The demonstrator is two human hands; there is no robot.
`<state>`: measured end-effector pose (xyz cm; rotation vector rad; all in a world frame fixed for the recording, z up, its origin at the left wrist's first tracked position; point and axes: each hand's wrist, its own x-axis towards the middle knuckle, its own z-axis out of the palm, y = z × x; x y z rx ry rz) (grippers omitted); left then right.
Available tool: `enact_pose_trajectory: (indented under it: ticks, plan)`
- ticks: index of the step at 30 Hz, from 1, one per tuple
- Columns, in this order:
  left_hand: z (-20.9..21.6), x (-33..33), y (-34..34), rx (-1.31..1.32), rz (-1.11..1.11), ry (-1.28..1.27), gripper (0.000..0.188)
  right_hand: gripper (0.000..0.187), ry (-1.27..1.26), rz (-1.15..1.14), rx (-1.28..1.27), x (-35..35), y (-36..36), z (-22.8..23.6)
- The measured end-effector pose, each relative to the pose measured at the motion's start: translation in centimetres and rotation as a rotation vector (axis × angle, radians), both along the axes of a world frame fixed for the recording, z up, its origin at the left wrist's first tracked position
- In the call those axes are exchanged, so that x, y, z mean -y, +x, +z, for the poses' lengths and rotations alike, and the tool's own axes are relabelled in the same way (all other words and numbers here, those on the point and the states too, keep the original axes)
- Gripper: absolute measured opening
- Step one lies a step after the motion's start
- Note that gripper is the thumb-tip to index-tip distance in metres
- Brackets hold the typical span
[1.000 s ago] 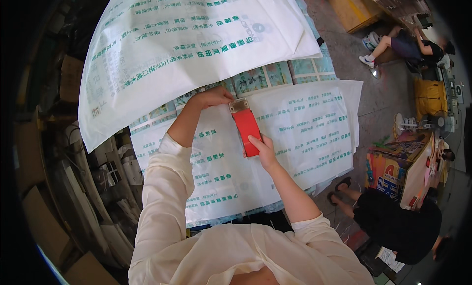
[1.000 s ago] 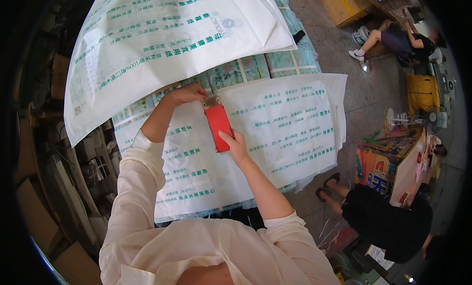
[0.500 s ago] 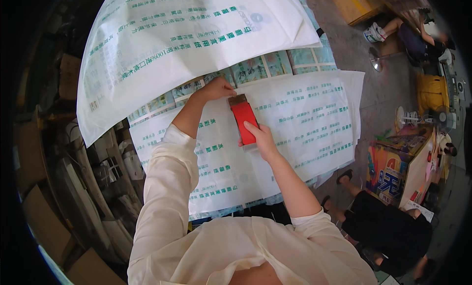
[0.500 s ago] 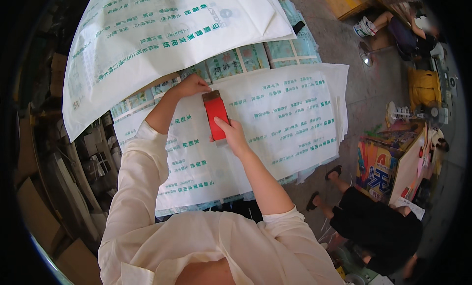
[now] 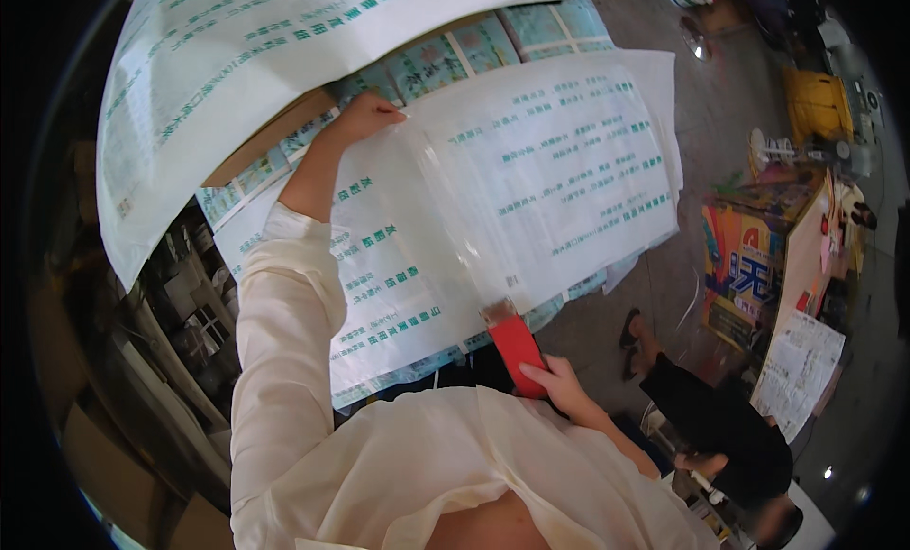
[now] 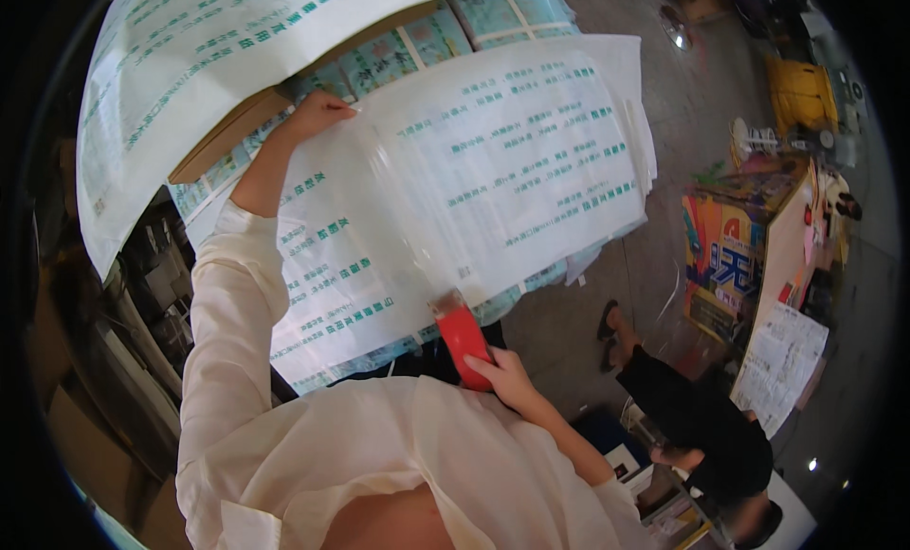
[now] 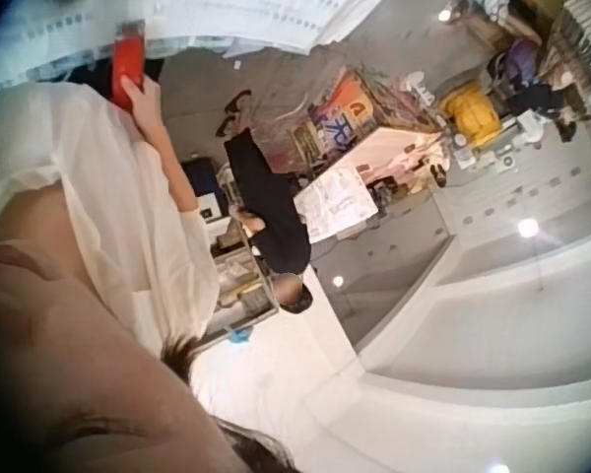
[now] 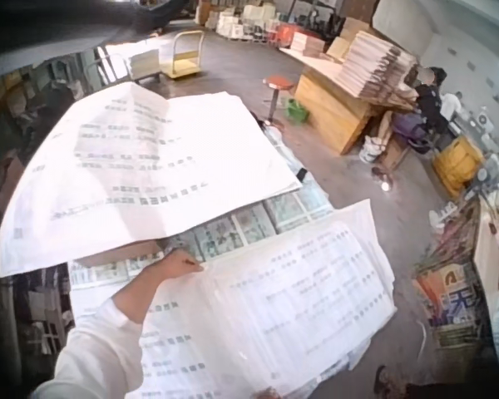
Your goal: The person seals white plastic shipping bags using a red handheld tape dispenser. They repeatedly fold the bag flaps, apply tape, and smooth the surface. The person handles multiple bags one at a time, stacking them after sealing.
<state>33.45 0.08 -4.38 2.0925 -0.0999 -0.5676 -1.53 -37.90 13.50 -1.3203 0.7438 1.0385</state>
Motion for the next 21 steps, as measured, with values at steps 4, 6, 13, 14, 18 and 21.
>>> enact_pose_trajectory:
  ticks: [4,6,13,14,18,21]
  plan:
    - [-0.6,0.0,0.0,0.013,0.003,0.033,0.026,0.033,-0.122,-0.007,-0.028,2.8,-5.2,-0.1]
    - [0.5,0.3,-0.1,0.01,0.013,0.038,0.027,0.034,-0.082,-0.067,-0.069,2.3,-5.3,-0.8]
    - [1.0,0.7,-0.3,0.026,-0.044,0.098,0.026,0.033,-0.02,-0.16,-0.093,1.0,-5.2,-1.8]
    - [1.2,0.9,-0.5,0.025,-0.056,0.111,0.026,0.033,-0.031,-0.15,-0.085,1.1,-5.4,-1.8]
    - [2.4,1.9,-1.7,0.021,-0.062,0.119,0.024,0.035,-0.109,-0.067,-0.046,1.5,-6.5,-2.0]
    - [2.9,3.0,-3.5,0.051,-0.01,0.153,0.023,0.037,-0.173,-0.018,-0.048,1.7,-7.1,-1.6]
